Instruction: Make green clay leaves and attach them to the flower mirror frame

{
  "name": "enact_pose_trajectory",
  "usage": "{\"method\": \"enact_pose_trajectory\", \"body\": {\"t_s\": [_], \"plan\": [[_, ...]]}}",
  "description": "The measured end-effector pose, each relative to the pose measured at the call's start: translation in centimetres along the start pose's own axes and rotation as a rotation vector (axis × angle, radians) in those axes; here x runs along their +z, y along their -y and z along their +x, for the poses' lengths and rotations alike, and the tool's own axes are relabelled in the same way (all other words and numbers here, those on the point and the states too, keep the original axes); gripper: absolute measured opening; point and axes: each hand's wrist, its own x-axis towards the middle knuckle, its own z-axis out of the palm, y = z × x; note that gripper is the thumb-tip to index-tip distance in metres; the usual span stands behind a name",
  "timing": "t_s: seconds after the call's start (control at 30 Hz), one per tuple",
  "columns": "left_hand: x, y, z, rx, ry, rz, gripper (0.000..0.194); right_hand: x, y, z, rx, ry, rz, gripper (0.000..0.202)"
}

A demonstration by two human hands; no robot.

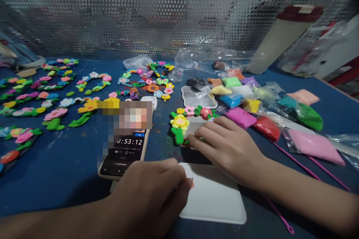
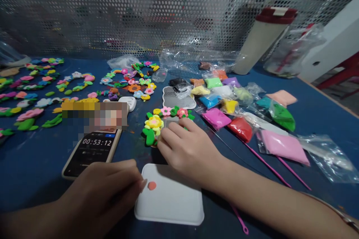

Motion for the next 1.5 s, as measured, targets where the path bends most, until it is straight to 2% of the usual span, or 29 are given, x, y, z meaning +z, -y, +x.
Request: {"method": "enact_pose_trajectory", "body": {"t_s": [0.43,0.8,0.93,1.03,1.2,1.5], "plan": [[0.4,0.1,-0.1,0.054,-0.049,0.005,0.027,0.7,-0.1,0.3,-0.086,-0.06,-0.111,0.032],[0.4,-0.1,-0.1,0.069,-0.045,0.049,0.029,0.6,-0.2,0.3,-0.038,-0.032,-0.097,0.033],[0.3,-0.1,-0.1,0.108,-0.059,0.099,0.031,0.2,-0.2,-0.1,0.104,0.022,0.017,0.027],[0.2,-0.1,-0.2,0.105,-0.081,0.15,0.034,0.2,0.1,-0.8,0.223,0.009,0.122,0.02],[0.5,0.2,-0.5,0.123,-0.097,0.195,0.036,0.6,0.8,-1.5,0.149,-0.028,0.179,0.016],[0.6,0.6,0.1,0.178,-0.12,0.243,0.041,0.3,1.1,-1.4,0.128,-0.074,0.258,0.018]]}}
